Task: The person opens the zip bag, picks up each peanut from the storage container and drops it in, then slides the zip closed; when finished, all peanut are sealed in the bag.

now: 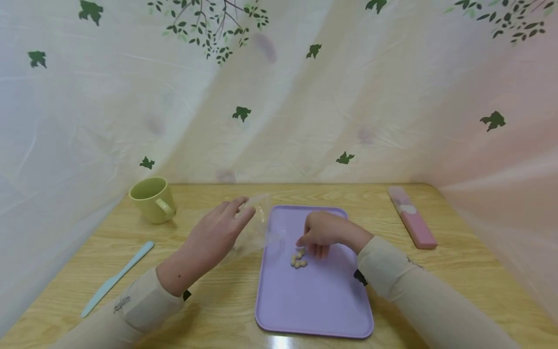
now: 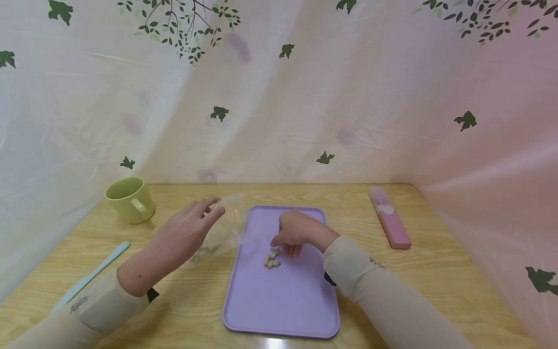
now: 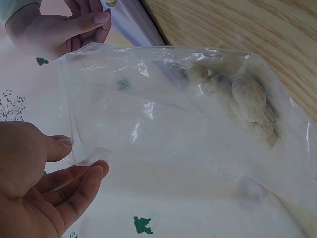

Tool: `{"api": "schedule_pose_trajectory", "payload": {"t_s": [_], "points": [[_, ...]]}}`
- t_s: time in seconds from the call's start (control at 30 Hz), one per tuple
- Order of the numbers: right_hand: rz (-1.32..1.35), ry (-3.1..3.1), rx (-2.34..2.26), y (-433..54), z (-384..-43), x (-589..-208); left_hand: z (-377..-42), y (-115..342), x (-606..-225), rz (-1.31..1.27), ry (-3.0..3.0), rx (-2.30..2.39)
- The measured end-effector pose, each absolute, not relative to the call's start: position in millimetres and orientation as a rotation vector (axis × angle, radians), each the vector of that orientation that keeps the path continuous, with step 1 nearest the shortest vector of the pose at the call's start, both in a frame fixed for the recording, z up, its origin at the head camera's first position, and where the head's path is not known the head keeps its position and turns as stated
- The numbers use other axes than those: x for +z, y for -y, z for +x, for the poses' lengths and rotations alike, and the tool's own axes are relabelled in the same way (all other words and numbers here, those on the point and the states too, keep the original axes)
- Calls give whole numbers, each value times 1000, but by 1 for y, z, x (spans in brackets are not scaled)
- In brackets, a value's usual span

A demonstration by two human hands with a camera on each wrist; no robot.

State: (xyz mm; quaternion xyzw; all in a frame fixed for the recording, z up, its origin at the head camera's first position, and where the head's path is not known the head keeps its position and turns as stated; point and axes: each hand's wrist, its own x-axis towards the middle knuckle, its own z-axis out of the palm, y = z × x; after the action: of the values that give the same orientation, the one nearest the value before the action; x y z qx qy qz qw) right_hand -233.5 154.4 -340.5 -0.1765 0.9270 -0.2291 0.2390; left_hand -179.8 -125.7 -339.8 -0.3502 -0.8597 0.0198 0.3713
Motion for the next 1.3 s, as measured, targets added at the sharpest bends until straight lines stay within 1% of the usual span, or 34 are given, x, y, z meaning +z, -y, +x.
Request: {"api": "schedule_pose_trajectory", "payload": {"t_s": [0.47, 0.8, 1.03, 1.3], "points": [[-487, -2488, -659, -141, -233, -350, -180, 126, -339, -905, 2203, 49], [-482, -2494, -674, -143, -231, -346, -180, 126, -339, -913, 2187, 60], [-522, -2524, -673, -154, -233, -332, -180, 126, -339, -912, 2202, 53], [-561, -2527, -828, -156, -235, -308, -180, 126, -338, -906, 2209, 60]]}}
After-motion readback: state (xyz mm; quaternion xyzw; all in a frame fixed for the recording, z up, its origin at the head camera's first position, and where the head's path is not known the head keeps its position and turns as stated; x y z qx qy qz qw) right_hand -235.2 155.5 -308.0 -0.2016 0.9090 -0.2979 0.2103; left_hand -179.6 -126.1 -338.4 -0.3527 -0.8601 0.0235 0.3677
